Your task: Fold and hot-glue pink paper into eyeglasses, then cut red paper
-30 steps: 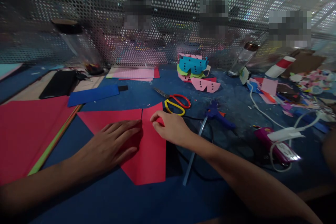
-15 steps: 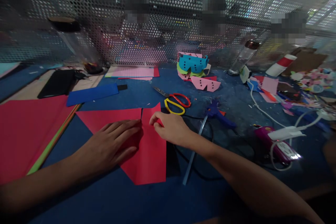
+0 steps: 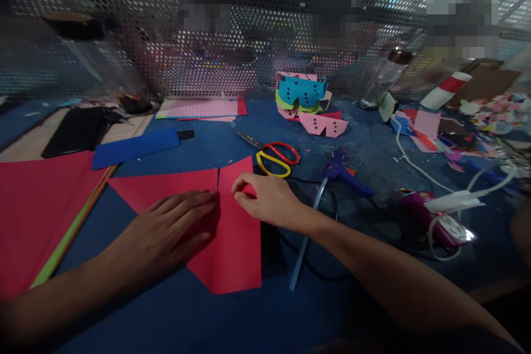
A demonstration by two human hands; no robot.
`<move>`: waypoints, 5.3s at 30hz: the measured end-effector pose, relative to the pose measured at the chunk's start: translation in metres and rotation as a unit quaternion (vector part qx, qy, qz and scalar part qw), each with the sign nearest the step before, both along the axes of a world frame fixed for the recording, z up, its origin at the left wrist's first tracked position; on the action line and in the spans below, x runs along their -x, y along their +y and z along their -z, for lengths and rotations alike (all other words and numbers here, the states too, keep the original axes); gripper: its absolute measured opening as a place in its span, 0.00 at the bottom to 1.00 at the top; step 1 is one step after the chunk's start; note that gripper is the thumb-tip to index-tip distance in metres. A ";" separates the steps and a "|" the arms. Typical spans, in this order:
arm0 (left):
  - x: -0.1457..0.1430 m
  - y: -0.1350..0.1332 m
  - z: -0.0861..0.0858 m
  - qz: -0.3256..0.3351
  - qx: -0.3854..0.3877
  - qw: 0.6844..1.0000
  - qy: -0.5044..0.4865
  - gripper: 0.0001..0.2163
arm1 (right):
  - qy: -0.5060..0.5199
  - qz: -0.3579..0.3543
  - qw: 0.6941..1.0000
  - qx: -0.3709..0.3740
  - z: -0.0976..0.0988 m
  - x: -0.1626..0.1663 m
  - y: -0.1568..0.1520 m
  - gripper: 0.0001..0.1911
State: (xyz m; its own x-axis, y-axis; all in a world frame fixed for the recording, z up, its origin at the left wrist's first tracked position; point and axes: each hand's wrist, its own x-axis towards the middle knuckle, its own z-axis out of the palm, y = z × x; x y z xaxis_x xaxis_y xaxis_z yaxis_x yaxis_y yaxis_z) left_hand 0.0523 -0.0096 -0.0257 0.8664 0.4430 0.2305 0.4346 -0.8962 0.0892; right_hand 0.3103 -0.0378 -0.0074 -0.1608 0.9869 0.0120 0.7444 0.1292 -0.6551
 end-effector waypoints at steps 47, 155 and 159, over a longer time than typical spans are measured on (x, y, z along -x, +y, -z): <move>-0.002 -0.002 -0.008 0.005 0.036 0.999 -0.011 0.17 | 0.030 -0.043 0.998 0.037 0.002 -0.006 0.000 0.12; 0.001 -0.009 -0.006 0.084 0.013 0.994 -0.061 0.15 | 0.049 -0.121 0.989 0.064 -0.012 -0.011 -0.003 0.10; 0.000 -0.009 -0.006 0.092 0.035 0.993 -0.071 0.14 | 0.038 -0.117 0.990 0.063 -0.012 -0.010 -0.002 0.09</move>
